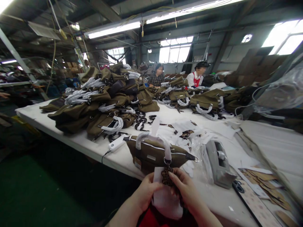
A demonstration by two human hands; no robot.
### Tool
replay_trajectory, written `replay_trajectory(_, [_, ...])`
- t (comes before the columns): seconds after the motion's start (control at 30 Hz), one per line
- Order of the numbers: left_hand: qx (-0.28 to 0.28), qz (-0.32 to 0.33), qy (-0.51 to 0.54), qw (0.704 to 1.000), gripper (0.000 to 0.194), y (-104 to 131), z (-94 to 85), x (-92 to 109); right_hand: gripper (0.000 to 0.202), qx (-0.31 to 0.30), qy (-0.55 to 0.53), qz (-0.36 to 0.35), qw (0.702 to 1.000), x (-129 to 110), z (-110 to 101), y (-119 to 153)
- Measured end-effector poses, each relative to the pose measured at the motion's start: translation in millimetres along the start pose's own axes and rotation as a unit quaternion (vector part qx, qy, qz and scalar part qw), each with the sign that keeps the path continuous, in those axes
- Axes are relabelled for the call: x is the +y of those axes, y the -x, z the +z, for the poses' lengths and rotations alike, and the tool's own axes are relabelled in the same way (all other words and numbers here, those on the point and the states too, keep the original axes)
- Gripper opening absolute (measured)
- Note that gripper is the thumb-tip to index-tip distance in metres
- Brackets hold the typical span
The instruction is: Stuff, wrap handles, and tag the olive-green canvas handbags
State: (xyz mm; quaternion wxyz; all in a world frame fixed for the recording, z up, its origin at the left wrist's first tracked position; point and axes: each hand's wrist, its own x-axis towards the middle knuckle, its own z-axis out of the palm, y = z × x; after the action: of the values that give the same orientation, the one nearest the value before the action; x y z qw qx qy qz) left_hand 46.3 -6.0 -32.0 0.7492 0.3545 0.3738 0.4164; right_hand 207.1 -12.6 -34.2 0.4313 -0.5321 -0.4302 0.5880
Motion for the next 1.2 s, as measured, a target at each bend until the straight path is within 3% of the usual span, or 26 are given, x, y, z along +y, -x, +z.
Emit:
replay_trajectory(0.17, [-0.026,-0.057,0.012,0.998,0.032,-9.7,3.7,2.3,0.054,-0.003,0.003,-0.012,1.000,-0.7,-3.4,1.9])
replay_trajectory(0.37, [-0.024,0.003,-0.034,0.999,0.040,-10.3,-4.9,16.8,0.054,-0.016,0.019,-0.007,1.000,-9.2,-4.7,11.1])
replay_trajectory(0.47, [-0.048,-0.009,0.033,0.998,0.035,-12.4,-0.5,24.4,0.055,-0.012,0.028,-0.008,1.000,-13.0,-2.6,14.7])
replay_trajectory(0.6, [-0.039,-0.044,0.139,0.989,0.027,-17.8,12.8,25.6,0.059,0.012,0.038,-0.021,0.999,-10.2,-0.3,14.7])
replay_trajectory(0.8, [-0.064,-0.105,0.205,0.971,0.034,-22.6,23.4,21.9,0.058,0.027,0.065,-0.031,0.997,-4.3,0.4,13.6])
replay_trajectory(1.03, [0.054,-0.024,0.121,0.991,0.034,-28.9,32.6,22.9,0.038,0.033,0.230,-0.086,0.969,10.3,-0.4,28.9])
replay_trajectory(1.2, [0.065,-0.001,0.123,0.990,0.035,-29.2,34.7,19.9,0.036,0.031,0.351,-0.095,0.931,21.2,-1.7,46.1])
